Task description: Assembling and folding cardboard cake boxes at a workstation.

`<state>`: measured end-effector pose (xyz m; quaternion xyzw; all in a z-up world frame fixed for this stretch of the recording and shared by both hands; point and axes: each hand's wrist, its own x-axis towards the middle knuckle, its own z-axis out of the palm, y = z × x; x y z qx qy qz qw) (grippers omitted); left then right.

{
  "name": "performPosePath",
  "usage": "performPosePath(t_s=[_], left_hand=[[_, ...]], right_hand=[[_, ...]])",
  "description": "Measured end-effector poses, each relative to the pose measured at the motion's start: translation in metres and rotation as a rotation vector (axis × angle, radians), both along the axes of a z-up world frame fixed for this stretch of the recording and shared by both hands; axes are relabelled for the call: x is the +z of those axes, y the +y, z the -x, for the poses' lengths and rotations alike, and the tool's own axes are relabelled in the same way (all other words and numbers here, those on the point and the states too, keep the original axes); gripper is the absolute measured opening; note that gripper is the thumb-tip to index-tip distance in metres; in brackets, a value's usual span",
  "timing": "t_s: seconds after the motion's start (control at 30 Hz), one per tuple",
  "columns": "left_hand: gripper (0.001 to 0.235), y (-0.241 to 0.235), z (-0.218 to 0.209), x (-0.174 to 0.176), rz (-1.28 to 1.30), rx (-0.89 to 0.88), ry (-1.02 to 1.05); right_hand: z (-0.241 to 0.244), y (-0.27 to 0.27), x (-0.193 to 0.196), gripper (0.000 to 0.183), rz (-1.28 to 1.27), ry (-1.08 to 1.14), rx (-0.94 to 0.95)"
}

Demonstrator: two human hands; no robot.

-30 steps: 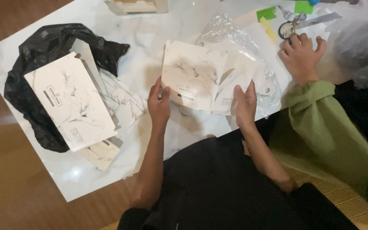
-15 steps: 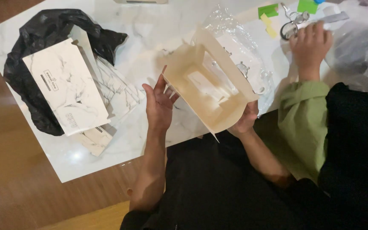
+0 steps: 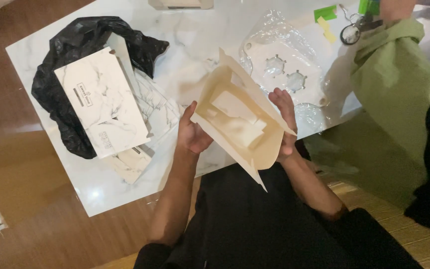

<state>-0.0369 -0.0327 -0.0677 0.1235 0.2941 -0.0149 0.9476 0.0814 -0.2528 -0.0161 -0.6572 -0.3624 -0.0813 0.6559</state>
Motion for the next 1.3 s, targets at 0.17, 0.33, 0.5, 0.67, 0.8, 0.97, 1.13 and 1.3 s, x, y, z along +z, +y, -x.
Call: performPosePath(t_s=[0.17,0.33,0.5,0.67,0.8,0.97,1.13,1.3], left_hand=[[0.09,0.01,0.026,-0.054,0.171,0.077,-0.119],[0.098,0.018,0.036,-0.056,0.153,0.191,-0.221],[0.09,0.025,0.035,-0.065,0.002,0.096,-0.331],[0.102,0.033,0.037,-0.124,-0.029,0.01,-0.378],[0.105,0.039,0.029,-0.157,-0.012,0.003,-0.365],[0.108,0.065,0.028,-0.18,-0.009,-0.015,-0.321],[0.111,0.087,0.023,-0.198,-0.005,-0.017,-0.288],[0.116,0.085,0.029,-0.22,-0.013,0.063,-0.224]], right_hand=[[0.026,0.043,0.032,0.095,-0.013,-0.154,0.055],[0.032,0.054,0.019,0.108,0.155,0.158,0.1],[0.044,0.001,-0.136,0.082,0.189,0.842,0.305],[0.045,0.032,-0.005,0.075,0.065,0.785,0.426],[0.049,0.037,0.002,0.062,0.149,0.635,0.366],[0.045,0.037,0.003,0.057,0.136,0.566,0.348],[0.038,0.028,-0.007,0.053,0.084,0.597,0.393],[0.045,0.03,0.023,0.059,-0.03,0.416,-0.105]])
